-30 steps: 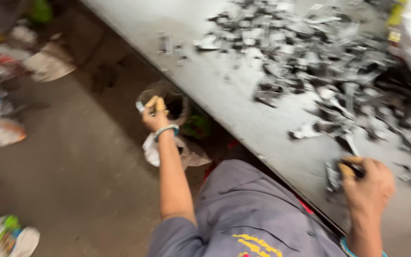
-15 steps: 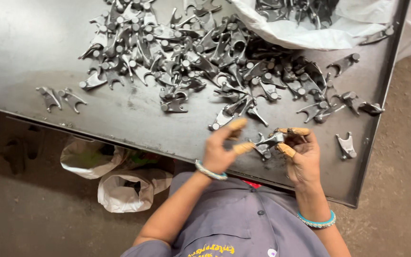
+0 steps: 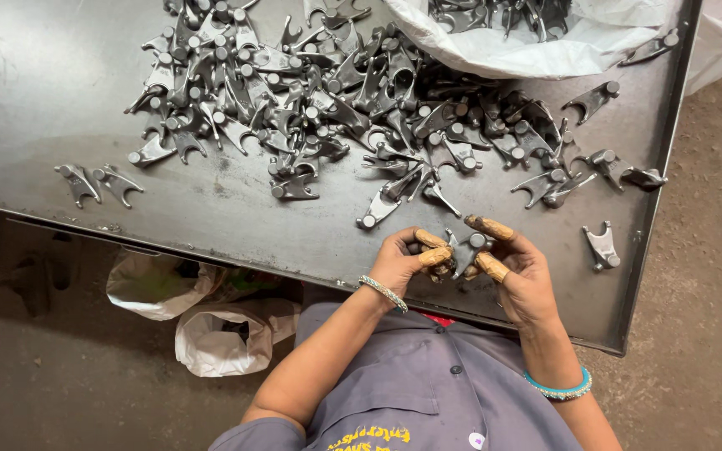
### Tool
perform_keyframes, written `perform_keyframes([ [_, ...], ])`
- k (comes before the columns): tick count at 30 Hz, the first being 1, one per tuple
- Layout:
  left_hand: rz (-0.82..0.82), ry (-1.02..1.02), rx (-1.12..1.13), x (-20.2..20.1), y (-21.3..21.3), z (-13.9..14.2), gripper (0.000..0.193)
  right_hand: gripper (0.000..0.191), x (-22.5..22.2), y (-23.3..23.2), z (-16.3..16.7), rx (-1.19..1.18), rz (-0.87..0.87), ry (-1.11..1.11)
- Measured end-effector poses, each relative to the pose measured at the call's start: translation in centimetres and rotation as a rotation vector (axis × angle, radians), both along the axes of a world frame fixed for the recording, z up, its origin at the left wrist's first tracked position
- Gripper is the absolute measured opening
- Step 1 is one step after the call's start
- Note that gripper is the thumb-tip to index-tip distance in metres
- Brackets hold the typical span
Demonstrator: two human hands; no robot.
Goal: The person picks up cast metal fork-shaped parts one at a time from a pile on a metal table, turns each part over in both hands to view its surfaces, and sets it back down on the table. The person continues handling the parts in this way across the table.
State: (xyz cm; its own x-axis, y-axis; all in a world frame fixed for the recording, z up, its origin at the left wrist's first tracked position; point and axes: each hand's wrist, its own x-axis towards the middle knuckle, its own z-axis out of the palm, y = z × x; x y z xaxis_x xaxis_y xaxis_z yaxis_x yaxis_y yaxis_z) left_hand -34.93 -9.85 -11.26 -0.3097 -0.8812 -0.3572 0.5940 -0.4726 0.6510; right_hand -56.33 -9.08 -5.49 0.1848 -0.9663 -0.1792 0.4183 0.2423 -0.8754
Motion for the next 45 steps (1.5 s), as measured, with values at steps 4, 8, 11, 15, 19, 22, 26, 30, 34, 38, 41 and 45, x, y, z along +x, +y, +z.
perform_keyframes([
  [4, -0.047, 0.036, 0.091, 0.3, -0.3, 0.3, 0.016, 0.045, 0.1, -0.3, 0.5, 0.048, -0.012, 0.074],
  [8, -0.058, 0.042, 0.116, 0.1, -0.4, 0.3, 0.014, 0.044, -0.6, -0.5, -0.1, 0.040, 0.037, 0.133],
  [11, -0.029, 0.082, 0.147, -0.4, -0.3, 0.2, 0.016, 0.038, -1.2, -0.5, -1.2, 0.078, 0.051, 0.139],
  [15, -0.016, 0.079, 0.204, -0.4, -0.2, 0.1, 0.021, 0.031, -1.2, -0.5, -2.1, 0.176, 0.045, 0.193],
  [19, -0.013, 0.041, 0.181, -0.1, -0.2, 0.3, 0.019, 0.029, -0.7, -0.8, -1.8, 0.150, 0.122, 0.272],
  [22, -0.011, -0.068, 0.083, 0.4, -0.1, 0.5, 0.016, 0.027, 0.1, -1.5, -1.0, 0.127, 0.224, 0.411],
  [26, 0.044, -0.170, -0.089, 1.5, -0.4, 0.8, 0.017, 0.024, 0.2, -3.5, 0.7, 0.290, 0.336, 0.518],
  [30, 0.071, -0.216, -0.145, 2.6, -0.7, 1.8, 0.018, 0.022, 1.0, -4.4, 1.4, 0.286, 0.326, 0.480],
  [34, 0.153, -0.465, -0.295, 3.4, -1.0, 3.9, 0.016, 0.022, 1.5, -4.3, 1.9, 0.287, 0.347, 0.478],
  [38, 0.286, -0.957, -0.499, 5.0, -0.8, 6.5, 0.026, 0.021, 0.9, -4.9, 2.9, 0.313, 0.507, 0.702],
  [41, 0.303, -1.160, -0.522, 6.0, -1.6, 7.9, 0.035, 0.024, 0.7, -6.4, 3.5, 0.223, 0.537, 0.823],
  [45, 0.196, -1.251, -0.414, 6.7, -2.0, 8.9, 0.054, 0.022, 0.0, -7.5, 3.6, 0.241, 0.403, 0.538],
])
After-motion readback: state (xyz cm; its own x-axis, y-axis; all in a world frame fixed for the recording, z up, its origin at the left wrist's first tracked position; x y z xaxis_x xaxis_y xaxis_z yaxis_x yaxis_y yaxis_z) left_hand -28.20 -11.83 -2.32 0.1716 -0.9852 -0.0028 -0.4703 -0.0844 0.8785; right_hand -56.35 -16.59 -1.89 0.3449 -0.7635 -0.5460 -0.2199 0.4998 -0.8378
